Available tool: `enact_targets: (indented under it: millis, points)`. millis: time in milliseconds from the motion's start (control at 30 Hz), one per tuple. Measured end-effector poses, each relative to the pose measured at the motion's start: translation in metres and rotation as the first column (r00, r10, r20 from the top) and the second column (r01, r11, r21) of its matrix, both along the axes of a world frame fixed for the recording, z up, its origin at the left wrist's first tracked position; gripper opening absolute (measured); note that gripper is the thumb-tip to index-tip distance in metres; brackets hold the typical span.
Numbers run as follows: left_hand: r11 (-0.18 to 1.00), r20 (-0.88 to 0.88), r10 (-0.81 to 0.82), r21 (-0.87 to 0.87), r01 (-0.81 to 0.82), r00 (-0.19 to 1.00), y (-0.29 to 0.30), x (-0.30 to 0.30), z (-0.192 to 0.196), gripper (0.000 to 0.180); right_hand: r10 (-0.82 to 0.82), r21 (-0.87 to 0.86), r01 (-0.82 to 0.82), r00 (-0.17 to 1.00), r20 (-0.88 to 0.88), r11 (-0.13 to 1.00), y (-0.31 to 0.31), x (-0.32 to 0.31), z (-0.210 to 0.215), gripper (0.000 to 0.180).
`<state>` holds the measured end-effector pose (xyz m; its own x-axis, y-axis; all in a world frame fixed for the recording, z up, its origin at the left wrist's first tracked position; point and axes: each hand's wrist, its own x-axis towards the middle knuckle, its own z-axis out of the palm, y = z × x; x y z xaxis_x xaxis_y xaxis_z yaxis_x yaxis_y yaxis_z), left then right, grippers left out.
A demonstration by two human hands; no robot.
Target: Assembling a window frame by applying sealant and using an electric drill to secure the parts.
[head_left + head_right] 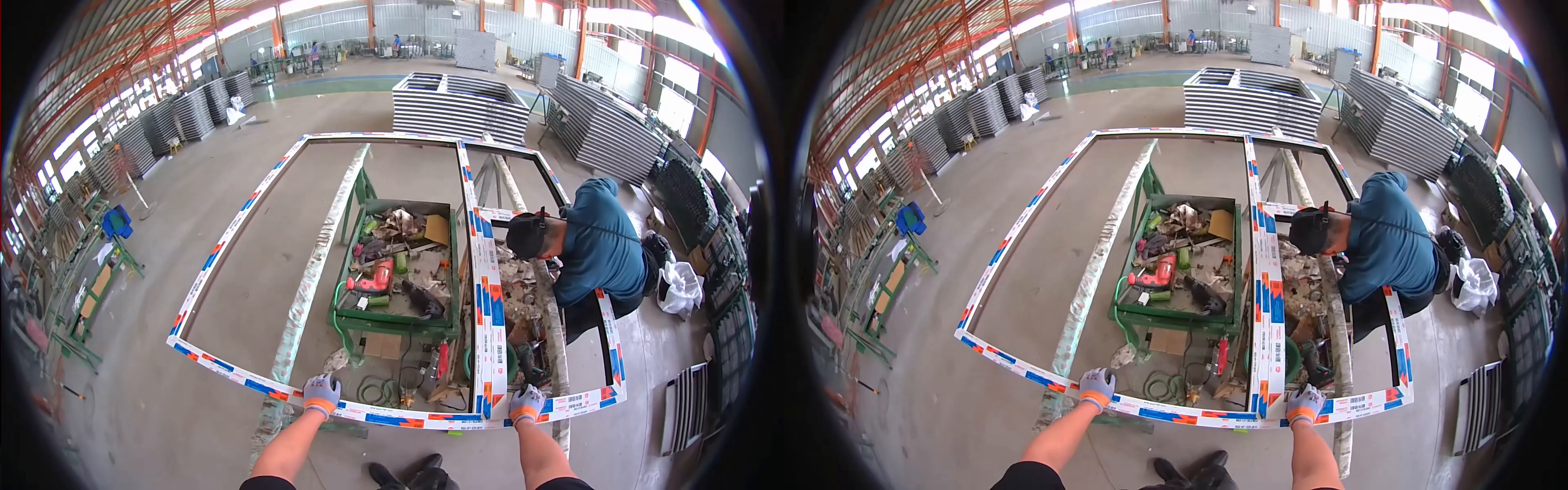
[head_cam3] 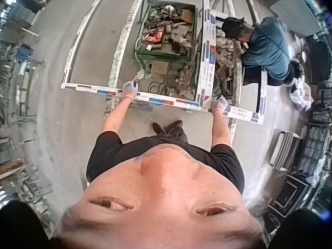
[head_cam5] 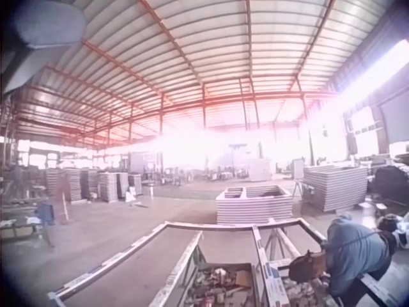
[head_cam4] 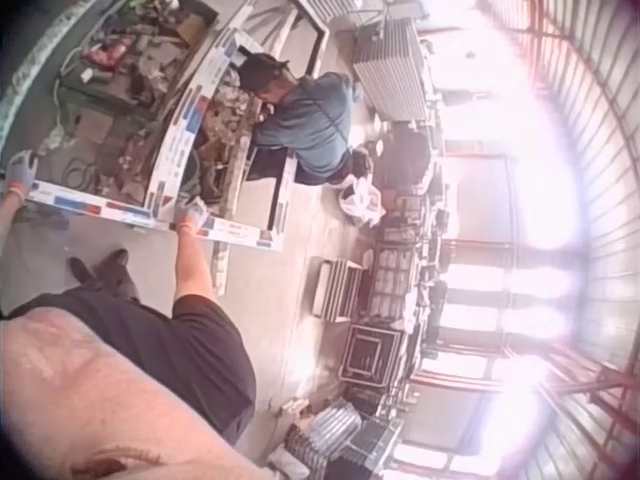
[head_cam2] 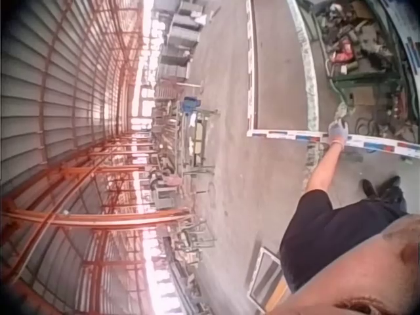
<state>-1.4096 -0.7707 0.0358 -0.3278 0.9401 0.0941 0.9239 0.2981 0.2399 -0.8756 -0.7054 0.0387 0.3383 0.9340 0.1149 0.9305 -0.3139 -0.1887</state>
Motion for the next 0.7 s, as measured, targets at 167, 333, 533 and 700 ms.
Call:
enact_targets:
  millis: [167, 333, 533, 700]
  points:
    - [1.0, -0.035, -0.006, 0.013, 0.006, 0.999, -0.002, 0.0, -0.001, 0.032, 0.0, -0.082, -0.002, 1.0, -0.02, 0.997, 0.001, 0.0, 0.002, 0.025]
    - [1.0, -0.017, -0.005, -0.02, 0.005, 1.0, 0.0, -0.001, -0.002, 0.033, -0.009, -0.08, 0.008, 1.0, -0.016, 0.997, 0.002, 0.003, -0.003, 0.025]
    - [0.997, 0.006, 0.012, -0.075, -0.012, 1.0, 0.001, -0.002, -0.003, 0.035, -0.013, -0.093, 0.01, 0.999, -0.031, 0.996, 0.001, 0.001, -0.001, 0.023]
    - [0.997, 0.011, 0.018, -0.072, -0.017, 1.0, 0.0, -0.004, -0.009, 0.037, -0.011, -0.068, 0.009, 1.0, -0.029, 0.998, 0.001, 0.001, -0.002, 0.024]
